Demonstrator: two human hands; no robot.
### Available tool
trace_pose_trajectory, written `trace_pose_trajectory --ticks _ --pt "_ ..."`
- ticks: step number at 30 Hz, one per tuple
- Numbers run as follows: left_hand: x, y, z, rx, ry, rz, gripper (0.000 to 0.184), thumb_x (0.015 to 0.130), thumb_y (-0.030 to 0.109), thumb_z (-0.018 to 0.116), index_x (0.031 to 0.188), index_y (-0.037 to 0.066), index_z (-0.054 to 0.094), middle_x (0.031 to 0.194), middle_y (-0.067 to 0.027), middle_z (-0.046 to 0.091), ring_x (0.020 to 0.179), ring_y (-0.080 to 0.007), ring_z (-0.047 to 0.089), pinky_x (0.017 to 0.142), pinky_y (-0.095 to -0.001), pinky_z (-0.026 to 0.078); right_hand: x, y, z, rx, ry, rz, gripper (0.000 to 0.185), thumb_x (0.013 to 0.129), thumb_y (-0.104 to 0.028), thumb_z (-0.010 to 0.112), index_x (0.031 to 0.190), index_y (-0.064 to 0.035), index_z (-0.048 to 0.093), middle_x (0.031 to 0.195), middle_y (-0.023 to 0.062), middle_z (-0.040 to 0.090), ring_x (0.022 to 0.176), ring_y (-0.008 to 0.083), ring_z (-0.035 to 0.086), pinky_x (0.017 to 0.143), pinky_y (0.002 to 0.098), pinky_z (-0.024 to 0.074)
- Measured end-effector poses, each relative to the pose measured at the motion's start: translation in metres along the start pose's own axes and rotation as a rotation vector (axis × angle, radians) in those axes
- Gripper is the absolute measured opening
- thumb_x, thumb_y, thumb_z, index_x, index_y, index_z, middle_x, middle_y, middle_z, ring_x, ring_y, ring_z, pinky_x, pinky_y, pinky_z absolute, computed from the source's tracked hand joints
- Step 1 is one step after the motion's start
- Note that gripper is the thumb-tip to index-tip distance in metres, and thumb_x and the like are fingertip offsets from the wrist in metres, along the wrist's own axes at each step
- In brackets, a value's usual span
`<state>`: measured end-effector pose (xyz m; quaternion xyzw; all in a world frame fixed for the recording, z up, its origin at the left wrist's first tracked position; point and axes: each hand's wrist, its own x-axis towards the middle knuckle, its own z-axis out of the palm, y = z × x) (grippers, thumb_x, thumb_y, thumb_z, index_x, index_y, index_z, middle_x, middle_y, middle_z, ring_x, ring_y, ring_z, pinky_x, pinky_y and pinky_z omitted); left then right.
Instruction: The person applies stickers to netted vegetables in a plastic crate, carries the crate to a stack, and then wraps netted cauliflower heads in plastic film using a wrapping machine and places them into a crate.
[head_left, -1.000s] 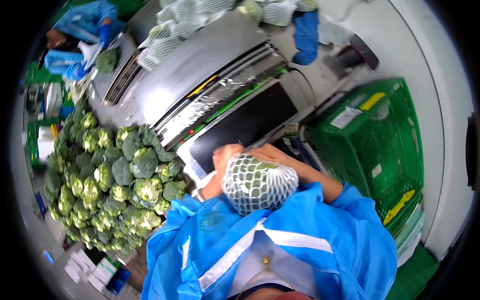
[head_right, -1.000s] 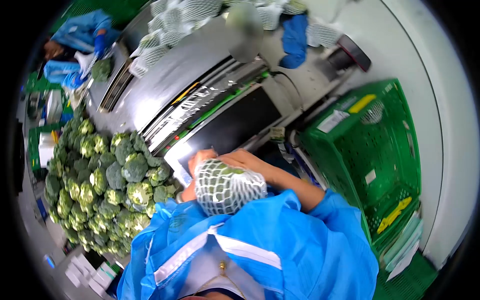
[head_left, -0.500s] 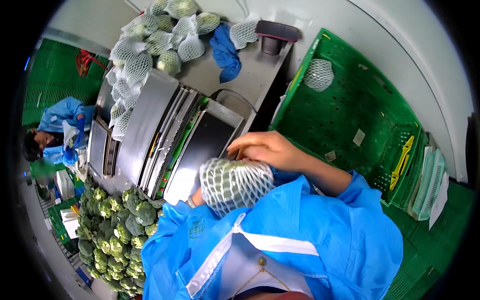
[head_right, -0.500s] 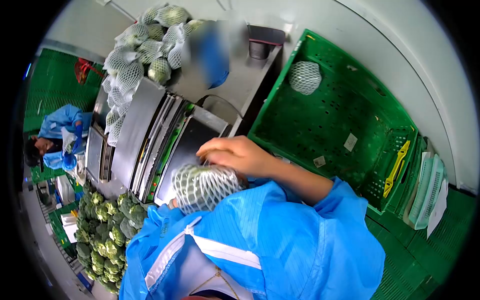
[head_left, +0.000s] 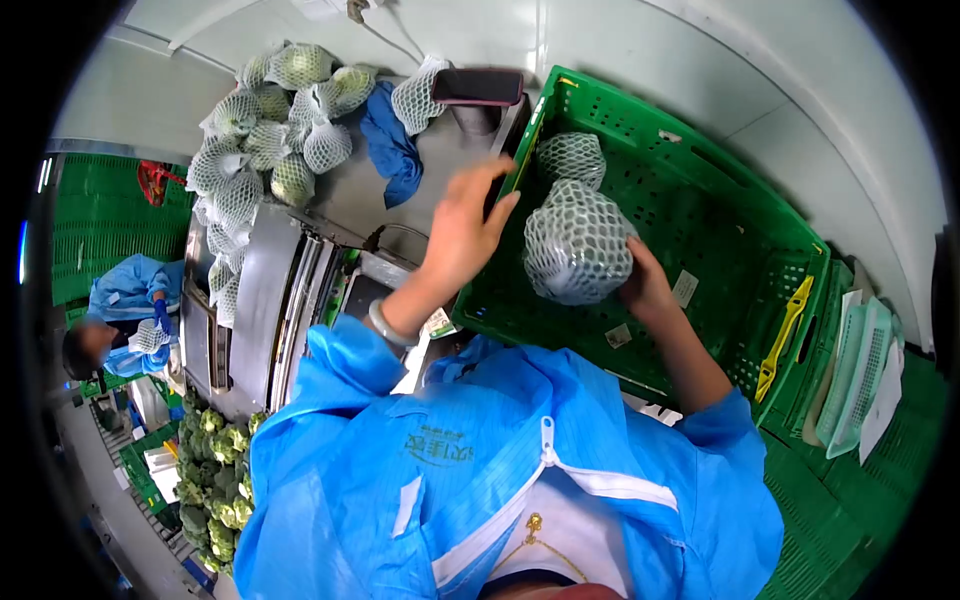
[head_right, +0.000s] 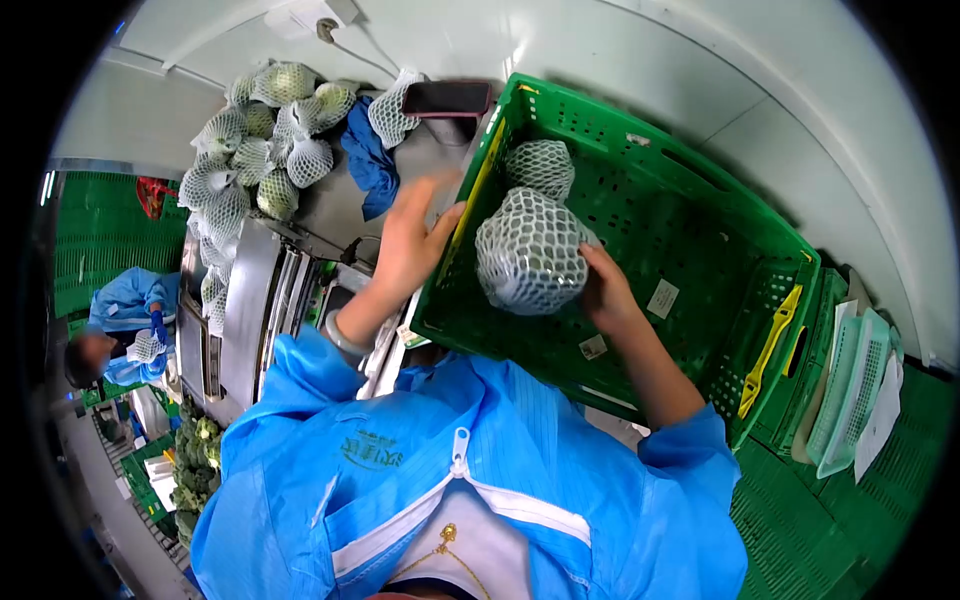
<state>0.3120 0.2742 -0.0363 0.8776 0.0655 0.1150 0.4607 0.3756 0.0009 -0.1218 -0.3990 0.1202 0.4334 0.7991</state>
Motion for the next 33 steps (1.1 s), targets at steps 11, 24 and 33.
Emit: trace_pose_trajectory --ticks 11,24,33 --pt "-0.017 -0.046 0.037 -0.043 -0.128 -0.170 0.068 0.088 0.003 0.058 0.146 0.014 0.025 0.124 -0.0290 0.053 0.112 -0.0454 0.054 0.093 -0.0487 0.044 0.137 0.043 -0.055 -0.587 0.128 -0.615 0.050 0.096 -0.027 0.058 0.136 -0.0014 0.042 0.131 0.0118 0.050 0.117 0.0221 0.050 0.101 0.0355 0.0388" --pt "-0.227 -0.129 -0.001 -0.635 0.444 -0.374 0.020 0.097 0.020 0.056 0.092 0.001 0.060 0.085 -0.0101 0.063 0.078 -0.0223 0.061 0.072 -0.0340 0.048 -0.051 0.023 0.053 -1.287 0.265 -0.599 0.047 0.099 -0.032 0.052 0.134 -0.0022 0.046 0.127 0.0141 0.056 0.116 0.0253 0.055 0.099 0.0398 0.0440" --pt "-0.331 -0.215 0.143 -0.441 -0.347 -0.546 0.025 0.091 0.024 0.058 0.101 0.003 0.068 0.098 -0.0180 0.068 0.090 -0.0340 0.066 0.077 -0.0449 0.050 -0.096 0.127 0.050 -2.171 0.408 -0.492 0.038 0.087 -0.030 0.069 0.112 -0.0026 0.061 0.094 0.0155 0.068 0.081 0.0328 0.067 0.071 0.0373 0.0524"
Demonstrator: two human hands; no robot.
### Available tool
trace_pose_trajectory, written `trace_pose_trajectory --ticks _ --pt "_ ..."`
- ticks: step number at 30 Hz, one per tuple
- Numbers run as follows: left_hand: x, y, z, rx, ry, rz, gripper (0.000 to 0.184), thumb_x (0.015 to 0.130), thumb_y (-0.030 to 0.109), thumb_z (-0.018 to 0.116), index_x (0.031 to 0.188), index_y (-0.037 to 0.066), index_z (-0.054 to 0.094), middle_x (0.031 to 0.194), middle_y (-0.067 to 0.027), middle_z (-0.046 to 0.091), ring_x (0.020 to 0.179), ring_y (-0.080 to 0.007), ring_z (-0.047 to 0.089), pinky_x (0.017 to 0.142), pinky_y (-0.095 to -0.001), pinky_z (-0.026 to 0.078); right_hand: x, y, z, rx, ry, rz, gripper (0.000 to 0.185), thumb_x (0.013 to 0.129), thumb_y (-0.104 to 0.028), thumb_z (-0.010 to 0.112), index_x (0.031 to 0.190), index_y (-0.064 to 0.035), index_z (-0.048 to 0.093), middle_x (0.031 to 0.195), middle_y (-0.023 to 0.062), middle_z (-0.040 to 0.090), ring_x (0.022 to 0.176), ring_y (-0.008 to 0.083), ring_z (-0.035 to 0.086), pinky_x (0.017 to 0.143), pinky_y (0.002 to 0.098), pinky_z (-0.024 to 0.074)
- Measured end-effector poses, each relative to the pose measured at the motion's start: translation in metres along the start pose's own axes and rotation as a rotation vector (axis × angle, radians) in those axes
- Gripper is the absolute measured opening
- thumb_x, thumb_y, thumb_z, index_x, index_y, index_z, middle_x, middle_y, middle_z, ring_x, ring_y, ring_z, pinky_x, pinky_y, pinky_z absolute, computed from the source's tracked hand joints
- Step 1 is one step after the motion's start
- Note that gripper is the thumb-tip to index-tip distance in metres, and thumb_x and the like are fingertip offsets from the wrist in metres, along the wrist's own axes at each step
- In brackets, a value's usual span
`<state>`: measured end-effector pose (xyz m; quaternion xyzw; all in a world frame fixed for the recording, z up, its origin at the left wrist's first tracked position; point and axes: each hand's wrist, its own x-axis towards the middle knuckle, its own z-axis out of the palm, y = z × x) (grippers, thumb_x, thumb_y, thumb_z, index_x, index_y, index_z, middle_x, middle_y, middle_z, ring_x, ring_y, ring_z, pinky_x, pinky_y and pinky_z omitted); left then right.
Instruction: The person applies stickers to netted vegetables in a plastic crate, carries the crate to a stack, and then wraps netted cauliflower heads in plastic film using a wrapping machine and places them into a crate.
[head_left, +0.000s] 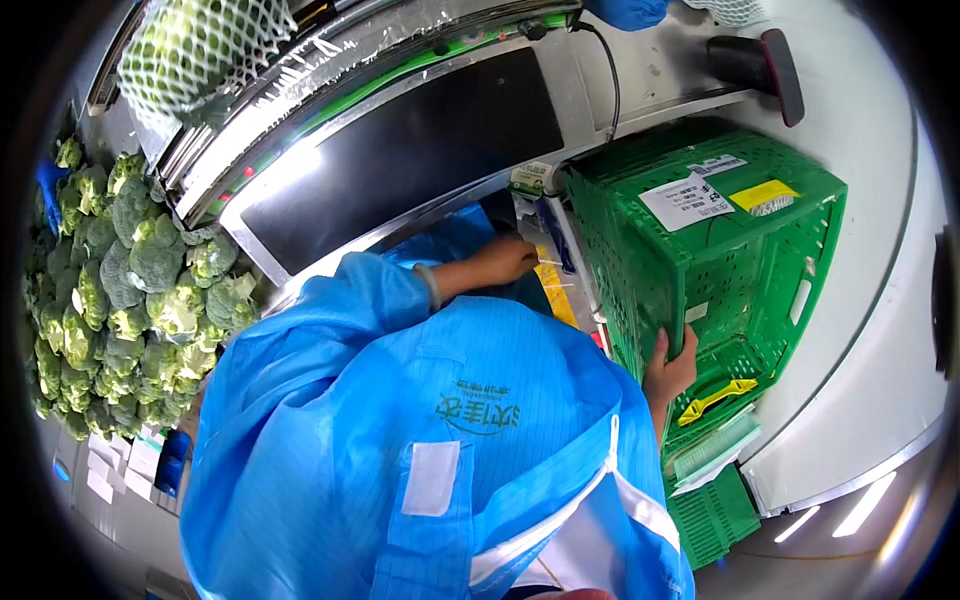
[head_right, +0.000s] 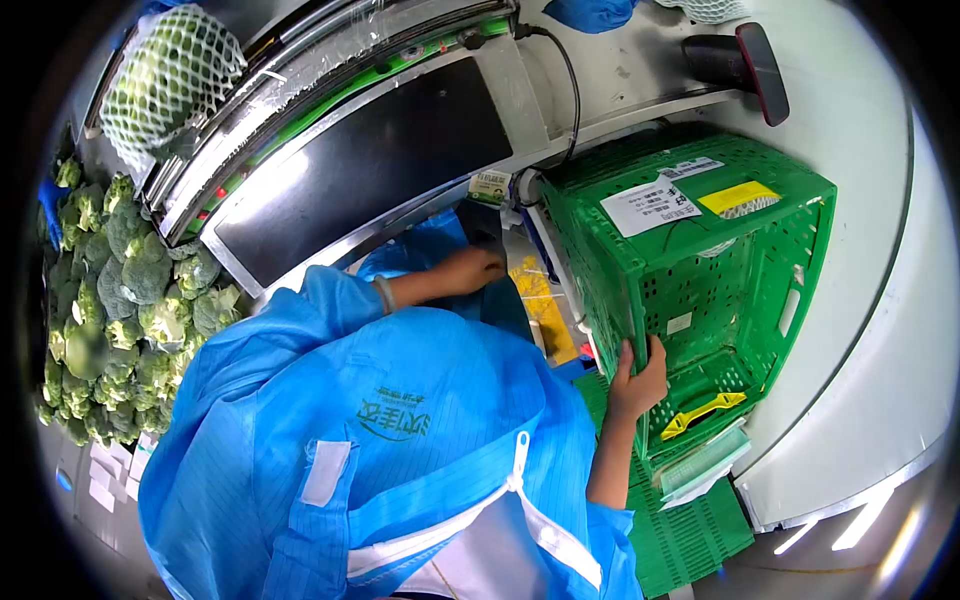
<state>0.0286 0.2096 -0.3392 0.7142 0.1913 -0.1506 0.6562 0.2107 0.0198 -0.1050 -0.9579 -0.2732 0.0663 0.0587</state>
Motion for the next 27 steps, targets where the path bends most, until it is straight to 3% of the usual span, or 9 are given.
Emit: trace_pose_trajectory --ticks 3,7,8,10,13,17,18,21,27 --pt "0.040 -0.051 0.041 -0.092 0.015 -0.058 0.026 0.089 0.025 0.060 0.104 0.004 0.067 0.098 -0.0164 0.069 0.086 -0.0321 0.066 0.075 -0.0438 0.051 -0.002 0.003 0.001 0.021 0.008 -0.073 0.034 0.088 -0.029 0.068 0.109 -0.0024 0.062 0.090 0.0150 0.067 0.077 0.0316 0.066 0.069 0.0360 0.0519" --pt "0.098 -0.081 0.095 -0.236 0.149 0.011 0.030 0.084 0.027 0.059 0.102 0.005 0.068 0.098 -0.0213 0.067 0.090 -0.0387 0.065 0.077 -0.0468 0.051 -0.003 0.006 0.001 0.016 -0.006 -0.070 0.028 0.089 -0.026 0.068 0.101 -0.0014 0.062 0.083 0.0153 0.065 0.070 0.0306 0.064 0.064 0.0358 0.0497" --pt "0.124 -0.097 0.120 -0.326 0.198 0.011 0.030 0.084 0.026 0.059 0.103 0.005 0.068 0.099 -0.0219 0.067 0.091 -0.0388 0.065 0.077 -0.0464 0.051 -0.004 0.005 0.000 0.012 -0.006 -0.079 0.027 0.089 -0.026 0.068 0.099 -0.0012 0.061 0.082 0.0153 0.064 0.069 0.0303 0.063 0.063 0.0359 0.0491" --pt "0.210 -0.133 0.181 -0.218 0.143 -0.111 0.034 0.083 0.026 0.059 0.109 0.004 0.066 0.104 -0.0236 0.066 0.092 -0.0390 0.065 0.078 -0.0449 0.051 -0.003 0.002 -0.004 -0.006 -0.032 -0.060 0.027 0.090 -0.025 0.067 0.098 -0.0003 0.060 0.079 0.0166 0.062 0.067 0.0314 0.062 0.061 0.0380 0.0477" --pt "0.215 -0.105 0.167 -0.467 0.261 -0.257 0.044 0.091 0.029 0.055 0.119 -0.004 0.058 0.112 -0.0188 0.065 0.101 -0.0346 0.062 0.086 -0.0405 0.049 -0.006 0.017 -0.005 -0.039 -0.046 -0.047 0.027 0.090 -0.023 0.066 0.102 0.0001 0.058 0.080 0.0180 0.063 0.069 0.0339 0.063 0.063 0.0390 0.0483" --pt "0.216 -0.055 0.177 -1.733 0.579 -0.276 0.062 0.097 0.055 0.045 0.137 0.008 0.051 0.140 -0.0125 0.051 0.127 -0.0303 0.045 0.105 -0.0443 0.035 -0.005 0.030 -0.013 -0.072 -0.130 -0.104 0.028 0.091 -0.020 0.064 0.108 0.0004 0.055 0.084 0.0198 0.064 0.074 0.0365 0.065 0.066 0.0401 0.0494" --pt "0.230 -0.068 0.195 -1.752 0.521 -0.325 0.073 0.096 0.064 0.037 0.147 0.012 0.039 0.150 -0.0097 0.040 0.138 -0.0266 0.032 0.113 -0.0427 0.024 -0.006 0.033 -0.016 -0.086 -0.158 -0.096 0.029 0.091 -0.020 0.064 0.109 0.0005 0.055 0.085 0.0202 0.065 0.075 0.0370 0.065 0.067 0.0399 0.0497" --pt "0.234 -0.057 0.214 -1.835 0.647 -0.300 0.079 0.095 0.067 0.036 0.145 0.005 0.039 0.148 -0.0122 0.040 0.131 -0.0281 0.039 0.110 -0.0421 0.031 0.001 0.030 -0.019 0.003 -0.203 -0.168 0.030 0.091 -0.020 0.064 0.110 -0.0001 0.054 0.087 0.0209 0.066 0.076 0.0388 0.066 0.066 0.0399 0.0504" --pt "0.214 -0.038 0.209 -1.910 0.579 -0.225 0.082 0.094 0.067 0.037 0.144 0.002 0.038 0.146 -0.0133 0.041 0.129 -0.0300 0.043 0.109 -0.0427 0.033 -0.003 0.044 -0.021 -0.055 -0.185 -0.198 0.028 0.090 -0.021 0.066 0.108 -0.0023 0.054 0.081 0.0210 0.067 0.071 0.0406 0.067 0.060 0.0416 0.0505"
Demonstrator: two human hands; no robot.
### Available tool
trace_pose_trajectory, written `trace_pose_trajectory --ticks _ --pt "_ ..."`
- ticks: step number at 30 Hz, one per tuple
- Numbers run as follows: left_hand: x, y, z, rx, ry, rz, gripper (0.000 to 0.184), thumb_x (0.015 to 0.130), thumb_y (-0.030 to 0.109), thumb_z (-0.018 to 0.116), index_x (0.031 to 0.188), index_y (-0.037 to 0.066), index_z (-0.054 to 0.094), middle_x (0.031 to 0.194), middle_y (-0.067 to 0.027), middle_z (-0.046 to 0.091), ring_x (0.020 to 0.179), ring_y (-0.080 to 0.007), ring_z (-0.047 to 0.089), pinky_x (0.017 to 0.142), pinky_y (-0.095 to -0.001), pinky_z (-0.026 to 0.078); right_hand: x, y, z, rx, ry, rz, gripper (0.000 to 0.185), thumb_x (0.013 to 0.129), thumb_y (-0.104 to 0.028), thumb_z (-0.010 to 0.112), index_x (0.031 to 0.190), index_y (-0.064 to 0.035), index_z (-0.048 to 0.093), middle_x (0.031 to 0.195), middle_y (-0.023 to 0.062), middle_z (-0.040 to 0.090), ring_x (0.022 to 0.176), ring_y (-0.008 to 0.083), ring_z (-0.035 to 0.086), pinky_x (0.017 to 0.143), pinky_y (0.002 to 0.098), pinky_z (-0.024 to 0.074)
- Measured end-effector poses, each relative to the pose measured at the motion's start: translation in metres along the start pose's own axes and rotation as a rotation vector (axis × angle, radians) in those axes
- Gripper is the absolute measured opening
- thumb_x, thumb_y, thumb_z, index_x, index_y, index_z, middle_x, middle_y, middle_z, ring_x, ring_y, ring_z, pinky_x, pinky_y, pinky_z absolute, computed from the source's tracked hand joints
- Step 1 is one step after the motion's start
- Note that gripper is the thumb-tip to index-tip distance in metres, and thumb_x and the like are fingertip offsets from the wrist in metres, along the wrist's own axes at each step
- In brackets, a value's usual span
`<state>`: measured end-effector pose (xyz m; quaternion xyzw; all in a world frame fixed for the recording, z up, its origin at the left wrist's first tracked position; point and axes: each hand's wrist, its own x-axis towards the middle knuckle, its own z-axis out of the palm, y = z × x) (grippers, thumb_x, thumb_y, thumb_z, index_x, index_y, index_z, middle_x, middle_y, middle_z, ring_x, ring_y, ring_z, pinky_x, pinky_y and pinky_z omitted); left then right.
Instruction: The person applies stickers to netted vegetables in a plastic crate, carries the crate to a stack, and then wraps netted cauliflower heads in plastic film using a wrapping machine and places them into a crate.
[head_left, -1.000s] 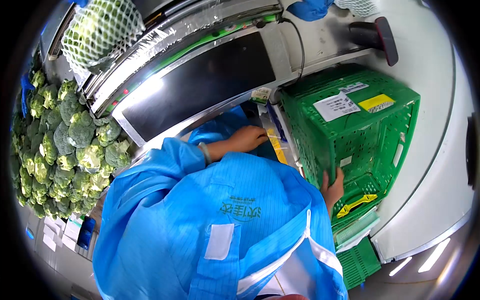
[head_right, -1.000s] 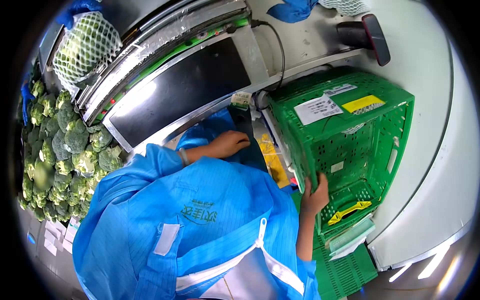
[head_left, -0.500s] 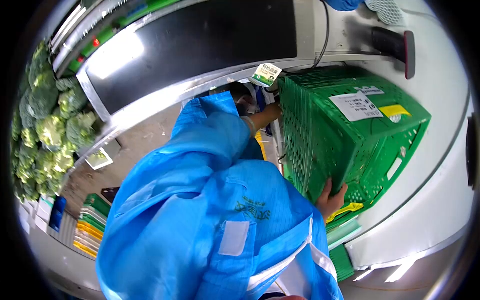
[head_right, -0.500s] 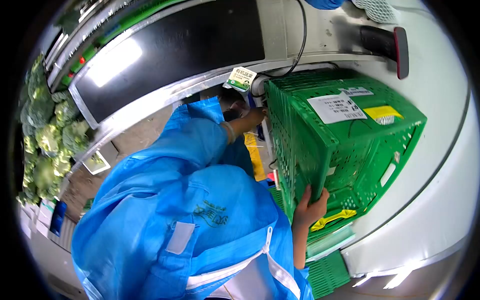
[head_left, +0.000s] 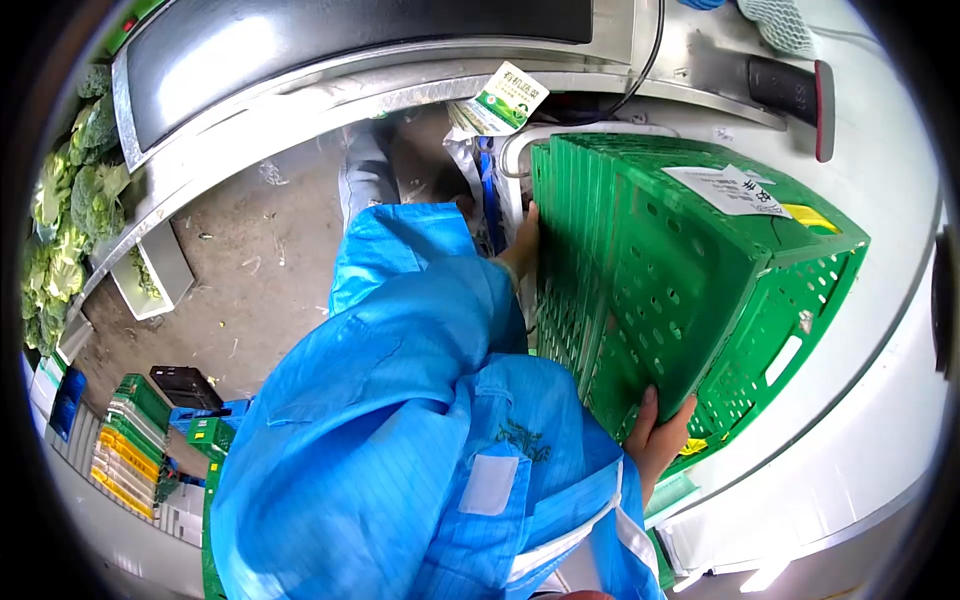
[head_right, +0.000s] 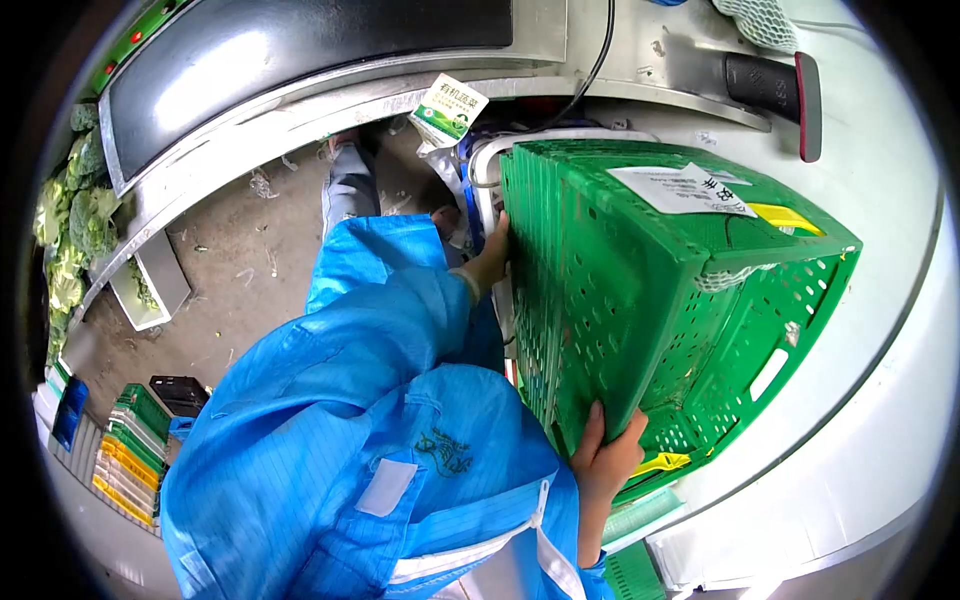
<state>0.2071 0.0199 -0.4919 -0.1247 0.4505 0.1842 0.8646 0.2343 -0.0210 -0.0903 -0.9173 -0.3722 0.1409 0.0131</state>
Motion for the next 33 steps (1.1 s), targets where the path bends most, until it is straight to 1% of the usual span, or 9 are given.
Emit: trace_pose_trajectory --ticks 6,13,15,18,19,26,27,31,33 --pt "-0.027 0.005 0.007 0.037 0.031 -0.063 0.092 0.090 0.077 0.029 0.152 0.009 0.026 0.158 -0.0106 0.024 0.143 -0.0297 0.023 0.116 -0.0466 0.016 -0.011 0.000 -0.012 -0.052 0.021 0.032 0.028 0.089 -0.022 0.068 0.105 -0.0026 0.055 0.077 0.0216 0.066 0.070 0.0406 0.067 0.059 0.0420 0.0505" --pt "-0.067 0.025 0.013 -0.182 0.189 -0.157 0.083 0.092 0.071 0.034 0.147 0.009 0.037 0.151 -0.0138 0.037 0.134 -0.0344 0.036 0.111 -0.0478 0.028 -0.018 0.006 -0.026 -0.070 -0.087 0.112 0.032 0.086 -0.027 0.071 0.104 -0.0046 0.057 0.077 0.0227 0.066 0.071 0.0422 0.067 0.062 0.0442 0.0520" --pt "-0.080 0.039 0.023 -0.100 0.225 -0.207 0.078 0.094 0.067 0.036 0.145 0.008 0.039 0.147 -0.0145 0.041 0.131 -0.0343 0.041 0.109 -0.0472 0.030 -0.017 0.004 -0.027 -0.063 -0.084 0.036 0.032 0.087 -0.028 0.070 0.104 -0.0051 0.057 0.077 0.0230 0.066 0.070 0.0429 0.066 0.061 0.0464 0.0517" --pt "-0.086 0.019 -0.004 0.402 0.197 -0.179 0.071 0.097 0.062 0.038 0.143 0.008 0.043 0.140 -0.0147 0.049 0.119 -0.0337 0.050 0.104 -0.0459 0.035 -0.012 0.003 -0.033 -0.009 -0.105 0.022 0.030 0.087 -0.028 0.069 0.104 -0.0051 0.057 0.077 0.0234 0.066 0.070 0.0443 0.065 0.060 0.0468 0.0513" --pt "-0.103 0.022 0.002 0.496 0.200 -0.266 0.071 0.097 0.062 0.037 0.143 0.008 0.042 0.141 -0.0146 0.047 0.122 -0.0326 0.047 0.104 -0.0457 0.035 -0.012 -0.002 -0.033 -0.031 -0.150 0.024 0.031 0.089 -0.029 0.067 0.107 -0.0058 0.056 0.076 0.0233 0.066 0.070 0.0444 0.065 0.060 0.0467 0.0511" --pt "-0.140 0.059 0.080 0.111 0.184 -0.213 0.082 0.094 0.070 0.028 0.147 0.008 0.036 0.153 -0.0157 0.033 0.138 -0.0354 0.030 0.113 -0.0518 0.024 -0.015 0.015 -0.011 -0.082 -0.159 -0.032 0.036 0.091 -0.035 0.065 0.112 -0.0081 0.054 0.074 0.0207 0.065 0.068 0.0403 0.066 0.059 0.0444 0.0515" --pt "-0.145 0.060 0.080 0.133 0.100 -0.230 0.087 0.092 0.073 0.026 0.148 0.008 0.033 0.155 -0.0164 0.029 0.141 -0.0356 0.027 0.116 -0.0525 0.020 -0.014 0.015 -0.012 -0.076 -0.141 -0.085 0.034 0.092 -0.033 0.063 0.110 -0.0062 0.053 0.070 0.0196 0.063 0.064 0.0384 0.065 0.057 0.0449 0.0503" --pt "-0.099 0.036 0.049 -0.012 -0.137 -0.340 0.091 0.091 0.075 0.026 0.151 0.006 0.026 0.155 -0.0180 0.028 0.140 -0.0372 0.030 0.115 -0.0527 0.022 0.003 -0.007 -0.032 0.021 -0.140 -0.225 0.028 0.092 -0.027 0.061 0.105 -0.0038 0.052 0.065 0.0191 0.060 0.059 0.0381 0.061 0.053 0.0460 0.0459" --pt "-0.122 0.048 0.060 0.120 -0.184 -0.318 0.090 0.092 0.074 0.027 0.150 0.006 0.026 0.155 -0.0182 0.028 0.139 -0.0375 0.030 0.115 -0.0534 0.022 0.007 -0.002 -0.036 0.095 -0.146 -0.248 0.025 0.092 -0.023 0.059 0.105 -0.0029 0.051 0.066 0.0198 0.059 0.059 0.0387 0.060 0.053 0.0464 0.0441"
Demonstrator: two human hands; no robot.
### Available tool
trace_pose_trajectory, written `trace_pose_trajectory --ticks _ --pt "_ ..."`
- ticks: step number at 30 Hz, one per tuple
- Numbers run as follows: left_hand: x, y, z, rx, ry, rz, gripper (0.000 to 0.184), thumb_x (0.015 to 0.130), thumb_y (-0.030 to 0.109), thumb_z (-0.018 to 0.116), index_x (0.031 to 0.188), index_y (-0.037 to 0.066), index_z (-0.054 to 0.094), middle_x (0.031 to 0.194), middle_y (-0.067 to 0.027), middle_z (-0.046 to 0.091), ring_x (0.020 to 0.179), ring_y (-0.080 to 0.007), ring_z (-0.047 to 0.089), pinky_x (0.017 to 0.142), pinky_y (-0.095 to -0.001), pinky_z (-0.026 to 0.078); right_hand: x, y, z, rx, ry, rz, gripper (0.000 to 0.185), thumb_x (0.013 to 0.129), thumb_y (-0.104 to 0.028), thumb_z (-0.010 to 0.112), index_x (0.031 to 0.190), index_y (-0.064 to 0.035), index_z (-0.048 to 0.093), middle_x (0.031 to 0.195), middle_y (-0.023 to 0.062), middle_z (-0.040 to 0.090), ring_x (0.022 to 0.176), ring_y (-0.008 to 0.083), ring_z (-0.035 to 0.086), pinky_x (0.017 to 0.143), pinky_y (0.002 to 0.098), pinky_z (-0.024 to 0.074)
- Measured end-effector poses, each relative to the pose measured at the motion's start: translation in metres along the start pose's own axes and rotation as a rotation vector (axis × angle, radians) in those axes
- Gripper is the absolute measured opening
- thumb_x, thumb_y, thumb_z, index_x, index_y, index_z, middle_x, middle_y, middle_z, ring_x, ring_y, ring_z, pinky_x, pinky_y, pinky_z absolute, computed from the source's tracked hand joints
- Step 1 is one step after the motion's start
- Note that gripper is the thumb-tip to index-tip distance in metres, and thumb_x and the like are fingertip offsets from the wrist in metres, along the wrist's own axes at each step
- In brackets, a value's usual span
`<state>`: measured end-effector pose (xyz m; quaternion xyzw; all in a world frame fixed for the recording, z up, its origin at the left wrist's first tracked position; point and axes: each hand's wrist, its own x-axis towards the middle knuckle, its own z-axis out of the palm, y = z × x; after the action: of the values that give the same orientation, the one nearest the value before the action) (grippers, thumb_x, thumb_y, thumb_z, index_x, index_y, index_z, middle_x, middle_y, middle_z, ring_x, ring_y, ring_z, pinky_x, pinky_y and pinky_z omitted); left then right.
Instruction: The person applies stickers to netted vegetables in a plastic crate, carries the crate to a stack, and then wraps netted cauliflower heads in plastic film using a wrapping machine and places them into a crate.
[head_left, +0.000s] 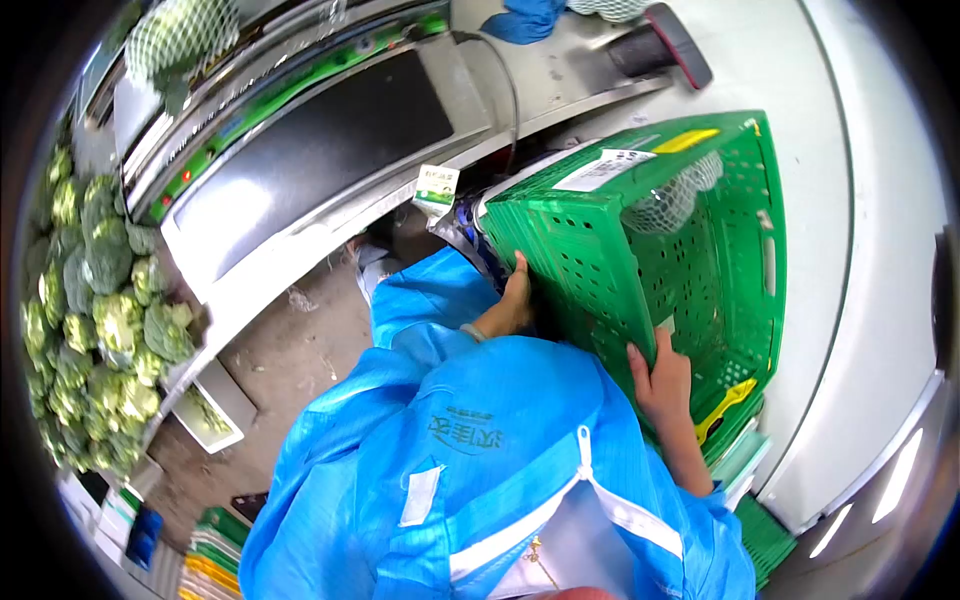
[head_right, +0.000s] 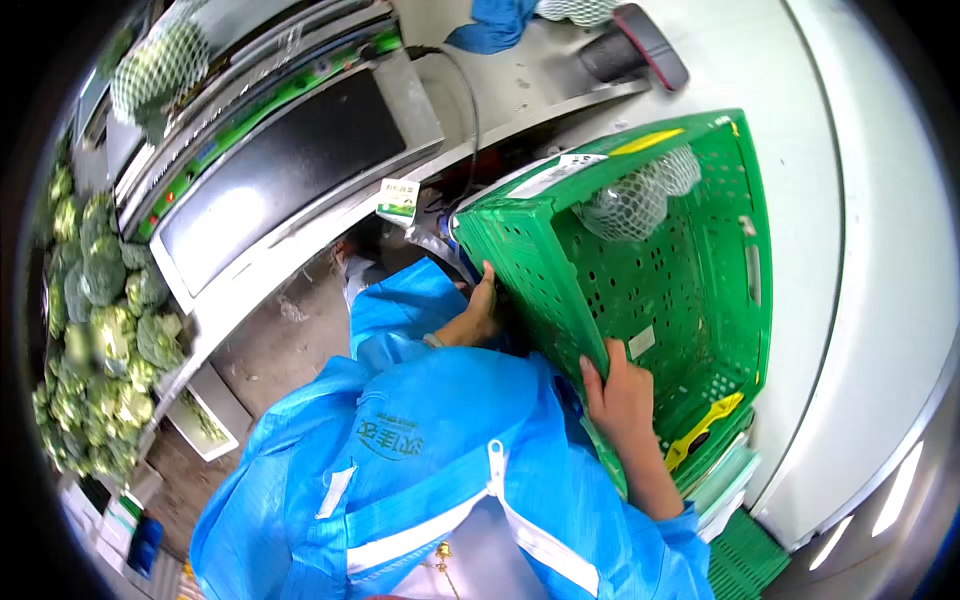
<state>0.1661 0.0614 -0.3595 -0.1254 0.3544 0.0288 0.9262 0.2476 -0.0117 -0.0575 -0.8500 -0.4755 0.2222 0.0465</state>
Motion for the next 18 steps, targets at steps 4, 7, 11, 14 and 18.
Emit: trace_pose_trajectory --ticks 4,7,11,14,18 --pt "-0.034 0.032 0.015 0.077 0.046 -0.091 0.083 0.095 0.066 0.036 0.150 0.005 0.026 0.155 -0.0181 0.027 0.139 -0.0388 0.029 0.115 -0.0540 0.022 0.000 0.009 0.004 0.060 -0.019 -0.042 0.030 0.091 -0.026 0.060 0.105 -0.0015 0.051 0.068 0.0210 0.060 0.062 0.0413 0.060 0.055 0.0487 0.0448" --pt "-0.049 0.078 -0.003 0.380 0.251 -0.043 0.069 0.097 0.054 0.048 0.145 0.005 0.036 0.146 -0.0154 0.043 0.132 -0.0320 0.043 0.109 -0.0477 0.034 0.001 0.000 0.012 -0.046 -0.138 -0.061 0.034 0.091 -0.032 0.060 0.104 -0.0015 0.053 0.070 0.0215 0.061 0.064 0.0429 0.061 0.056 0.0505 0.0453" --pt "-0.182 0.173 0.017 0.861 -0.081 0.285 0.042 0.097 0.036 0.059 0.127 0.007 0.056 0.111 -0.0013 0.065 0.099 -0.0099 0.061 0.087 -0.0269 0.048 0.030 -0.026 -0.025 -0.341 -0.244 -0.013 0.045 0.088 -0.048 0.062 0.085 -0.0033 0.059 0.070 0.0210 0.062 0.064 0.0419 0.062 0.056 0.0503 0.0456" --pt "-0.348 0.253 0.085 0.983 -0.280 0.327 0.038 0.098 0.029 0.057 0.123 0.001 0.058 0.112 -0.0097 0.067 0.092 -0.0142 0.065 0.085 -0.0294 0.051 0.082 -0.091 -0.079 -0.428 0.074 -0.023 0.042 0.087 -0.042 0.065 0.070 -0.0055 0.056 0.062 0.0159 0.059 0.056 0.0380 0.059 0.053 0.0459 0.0443" --pt "-0.451 0.374 0.108 0.946 0.346 1.174 0.033 0.093 0.021 0.062 0.118 0.000 0.059 0.098 -0.0105 0.067 0.090 -0.0180 0.064 0.087 -0.0331 0.050 0.177 -0.213 -0.087 0.235 0.327 -0.442 0.012 0.086 -0.014 0.068 0.084 -0.0023 0.063 0.074 0.0133 0.062 0.063 0.0308 0.061 0.059 0.0386 0.0471"
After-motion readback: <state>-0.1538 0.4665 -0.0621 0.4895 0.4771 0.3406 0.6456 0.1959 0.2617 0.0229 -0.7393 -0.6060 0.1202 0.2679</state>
